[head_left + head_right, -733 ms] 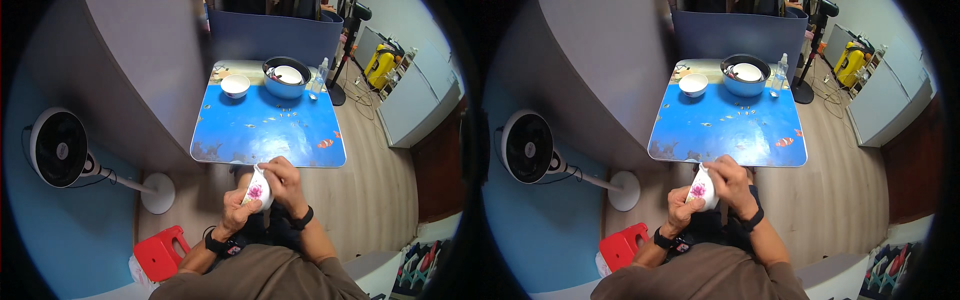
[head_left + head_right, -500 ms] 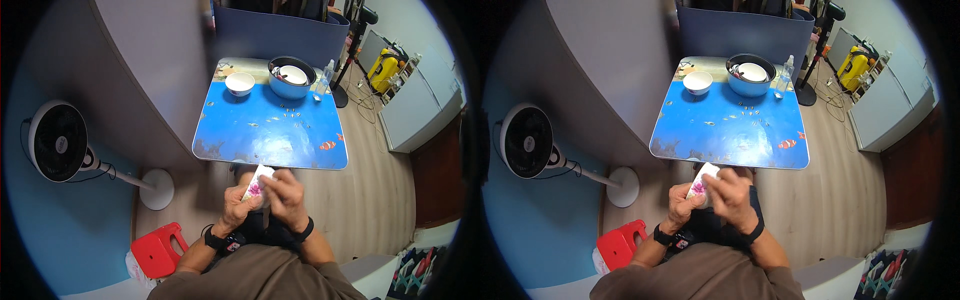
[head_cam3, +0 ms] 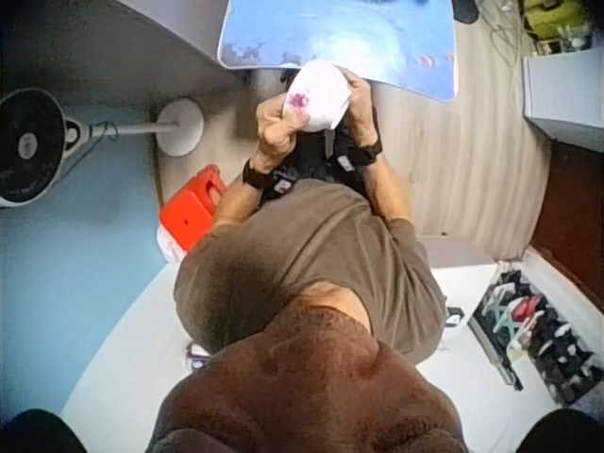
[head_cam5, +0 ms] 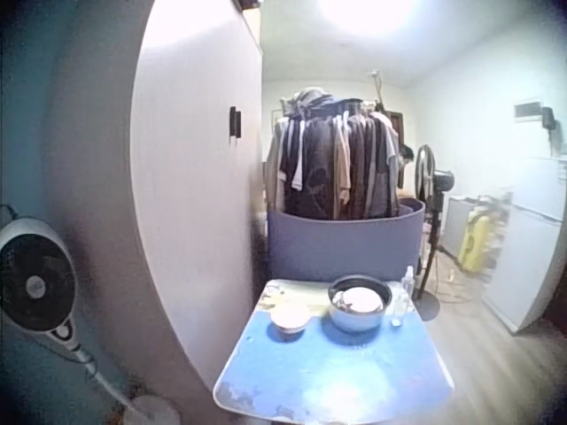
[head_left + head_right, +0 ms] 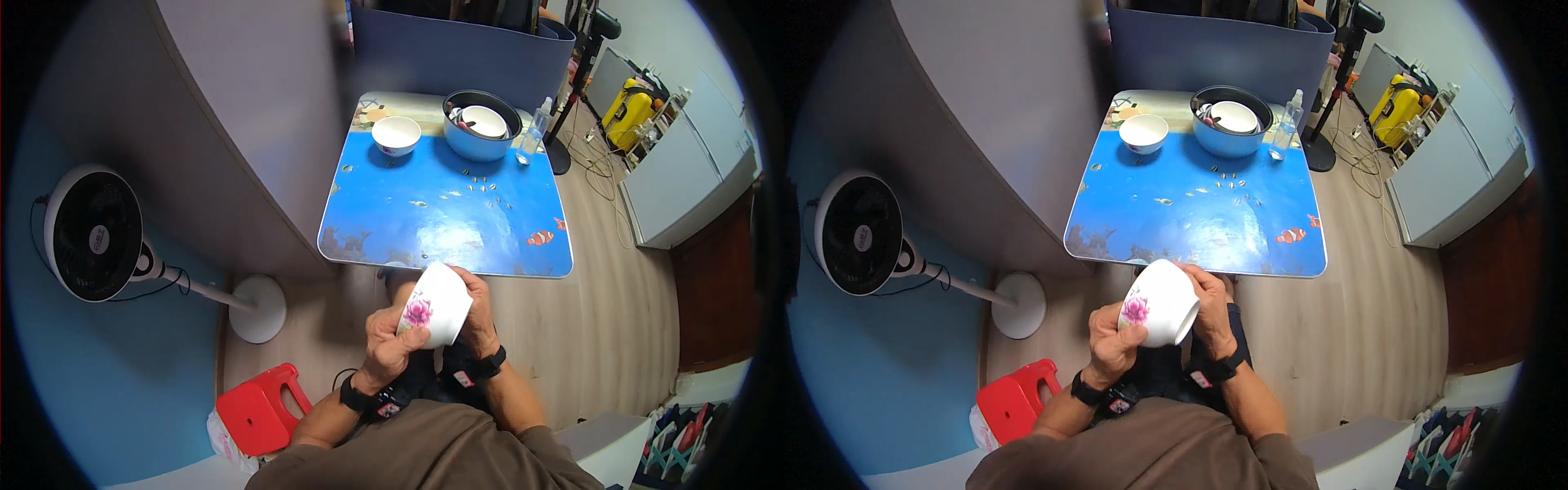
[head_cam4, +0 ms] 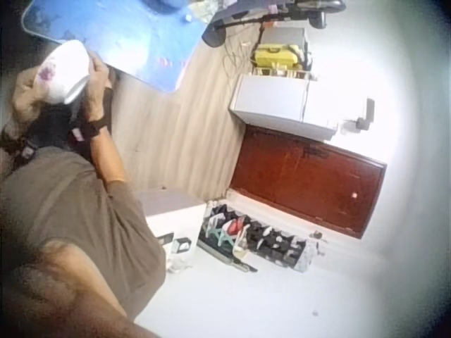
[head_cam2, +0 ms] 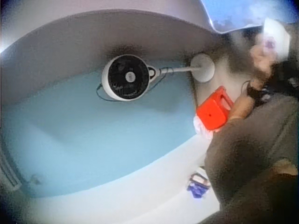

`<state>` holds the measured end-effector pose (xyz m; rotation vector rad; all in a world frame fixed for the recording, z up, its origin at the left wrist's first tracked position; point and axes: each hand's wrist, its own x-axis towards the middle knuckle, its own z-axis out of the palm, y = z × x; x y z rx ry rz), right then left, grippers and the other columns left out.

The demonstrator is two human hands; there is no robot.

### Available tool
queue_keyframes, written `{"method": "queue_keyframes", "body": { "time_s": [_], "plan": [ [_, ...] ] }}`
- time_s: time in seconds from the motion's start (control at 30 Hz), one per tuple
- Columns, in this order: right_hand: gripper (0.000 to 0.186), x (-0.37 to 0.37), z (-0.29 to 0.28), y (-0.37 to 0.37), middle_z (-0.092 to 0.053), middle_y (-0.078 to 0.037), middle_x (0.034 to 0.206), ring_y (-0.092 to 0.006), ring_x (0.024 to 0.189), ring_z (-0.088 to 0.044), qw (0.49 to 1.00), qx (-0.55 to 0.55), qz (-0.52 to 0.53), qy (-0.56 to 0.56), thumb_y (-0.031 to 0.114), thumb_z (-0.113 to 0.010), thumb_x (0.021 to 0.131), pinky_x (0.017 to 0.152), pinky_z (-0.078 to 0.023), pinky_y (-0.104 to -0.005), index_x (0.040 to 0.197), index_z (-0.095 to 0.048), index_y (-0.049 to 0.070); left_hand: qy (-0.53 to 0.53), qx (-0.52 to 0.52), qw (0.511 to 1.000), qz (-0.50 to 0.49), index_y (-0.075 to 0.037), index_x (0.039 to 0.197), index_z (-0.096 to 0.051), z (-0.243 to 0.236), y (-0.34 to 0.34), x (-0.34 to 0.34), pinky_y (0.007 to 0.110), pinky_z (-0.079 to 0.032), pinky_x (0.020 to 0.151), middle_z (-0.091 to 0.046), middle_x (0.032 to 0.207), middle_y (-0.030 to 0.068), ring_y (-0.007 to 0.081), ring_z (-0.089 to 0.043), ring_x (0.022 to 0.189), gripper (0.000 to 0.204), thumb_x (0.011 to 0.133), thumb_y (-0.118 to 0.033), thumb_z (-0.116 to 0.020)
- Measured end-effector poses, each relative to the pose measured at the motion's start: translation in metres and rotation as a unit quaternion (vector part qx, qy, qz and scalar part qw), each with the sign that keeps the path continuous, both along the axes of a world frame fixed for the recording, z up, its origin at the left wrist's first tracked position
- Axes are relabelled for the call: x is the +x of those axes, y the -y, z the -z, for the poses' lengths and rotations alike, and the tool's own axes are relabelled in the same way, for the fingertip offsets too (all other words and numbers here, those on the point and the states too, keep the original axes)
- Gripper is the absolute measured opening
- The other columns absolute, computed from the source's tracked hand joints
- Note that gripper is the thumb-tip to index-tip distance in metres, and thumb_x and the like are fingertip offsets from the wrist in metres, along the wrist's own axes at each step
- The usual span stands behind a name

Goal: The person wipes the inside and outside of a white bowl with a cloth while sitting at a table.

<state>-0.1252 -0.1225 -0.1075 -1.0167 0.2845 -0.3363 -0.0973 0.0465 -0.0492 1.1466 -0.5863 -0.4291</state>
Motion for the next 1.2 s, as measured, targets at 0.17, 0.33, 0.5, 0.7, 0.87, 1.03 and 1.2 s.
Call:
{"method": "queue_keyframes", "body": {
  "time_s": [0.17, 0.33, 0.5, 0.7, 0.87, 1.03, 1.2],
  "plan": [
    [0.038, 0.005, 0.008, -0.007, -0.067, -0.011, 0.106, -0.019, 0.097, -0.065, 0.97, 0.234, -0.034, 0.062, 0.027, -0.042, 0.103, 0.088, -0.052, -0.0316, 0.122, -0.057, -0.002, -0.142, -0.09, 0.986, -0.002, 0.008, 0.107, -0.067, 0.03, 0.012, -0.004, 0.027, -0.05, 0.076, -0.071, 0.095, 0.0115, 0.0158, -0.066, 0.083, 0.034, 0.082, -0.014, -0.072],
    [0.034, -0.002, 0.005, -0.004, -0.067, -0.009, 0.098, -0.0165, 0.091, -0.065, 0.967, 0.254, -0.018, 0.025, 0.023, -0.037, 0.102, 0.082, -0.052, -0.0297, 0.114, -0.06, 0.001, -0.134, -0.016, 0.987, 0.085, 0.007, 0.105, -0.066, 0.032, 0.008, 0.004, 0.027, -0.05, 0.078, -0.07, 0.094, 0.0105, 0.0156, -0.065, 0.084, 0.033, 0.084, -0.019, -0.071],
    [0.033, -0.007, -0.033, 0.016, -0.064, -0.009, 0.087, -0.0156, 0.079, -0.061, 0.996, -0.054, -0.065, 0.003, 0.025, -0.042, 0.095, 0.073, -0.049, -0.0276, 0.1, -0.062, -0.001, -0.277, 0.058, 0.944, 0.17, 0.007, 0.105, -0.065, 0.003, 0.004, 0.028, 0.026, -0.049, 0.074, -0.069, 0.093, 0.0095, 0.0141, -0.064, 0.081, 0.043, 0.083, -0.029, -0.069],
    [0.028, -0.002, -0.039, 0.013, -0.065, -0.006, 0.088, -0.0102, 0.076, -0.061, 0.997, 0.02, -0.068, 0.013, 0.021, -0.049, 0.093, 0.067, -0.048, -0.0229, 0.104, -0.062, -0.001, -0.197, 0.153, 0.954, 0.168, 0.006, 0.103, -0.066, -0.023, 0.007, 0.034, 0.024, -0.049, 0.07, -0.069, 0.089, 0.0092, 0.0125, -0.064, 0.076, 0.04, 0.082, -0.028, -0.071],
    [0.022, 0.0, -0.031, 0.007, -0.066, -0.004, 0.088, -0.0077, 0.074, -0.06, 0.999, -0.022, 0.034, -0.013, 0.013, -0.053, 0.093, 0.066, -0.047, -0.0209, 0.108, -0.062, -0.001, -0.207, 0.107, 0.965, 0.121, 0.007, 0.106, -0.066, -0.019, 0.015, 0.024, 0.023, -0.049, 0.066, -0.07, 0.088, 0.0084, 0.0108, -0.063, 0.074, 0.04, 0.082, -0.024, -0.07],
    [0.02, -0.018, -0.054, 0.013, -0.065, -0.006, 0.092, -0.0142, 0.08, -0.061, 0.941, -0.295, 0.128, 0.108, 0.006, -0.063, 0.085, 0.069, -0.049, -0.0289, 0.103, -0.067, 0.0, -0.141, 0.102, 0.982, 0.077, 0.005, 0.1, -0.069, 0.006, 0.009, 0.022, 0.022, -0.046, 0.065, -0.068, 0.083, 0.0038, 0.0094, -0.06, 0.072, 0.028, 0.086, -0.02, -0.069],
    [0.019, -0.028, -0.058, 0.0, -0.059, -0.01, 0.085, -0.0251, 0.074, -0.057, 0.842, -0.494, 0.14, 0.164, 0.005, -0.07, 0.078, 0.067, -0.046, -0.0335, 0.097, -0.07, 0.004, -0.036, 0.119, 0.991, 0.051, 0.006, 0.1, -0.068, 0.0, 0.014, 0.011, 0.024, -0.048, 0.066, -0.069, 0.085, 0.0054, 0.0112, -0.061, 0.073, 0.031, 0.084, -0.02, -0.068]
  ]
}}
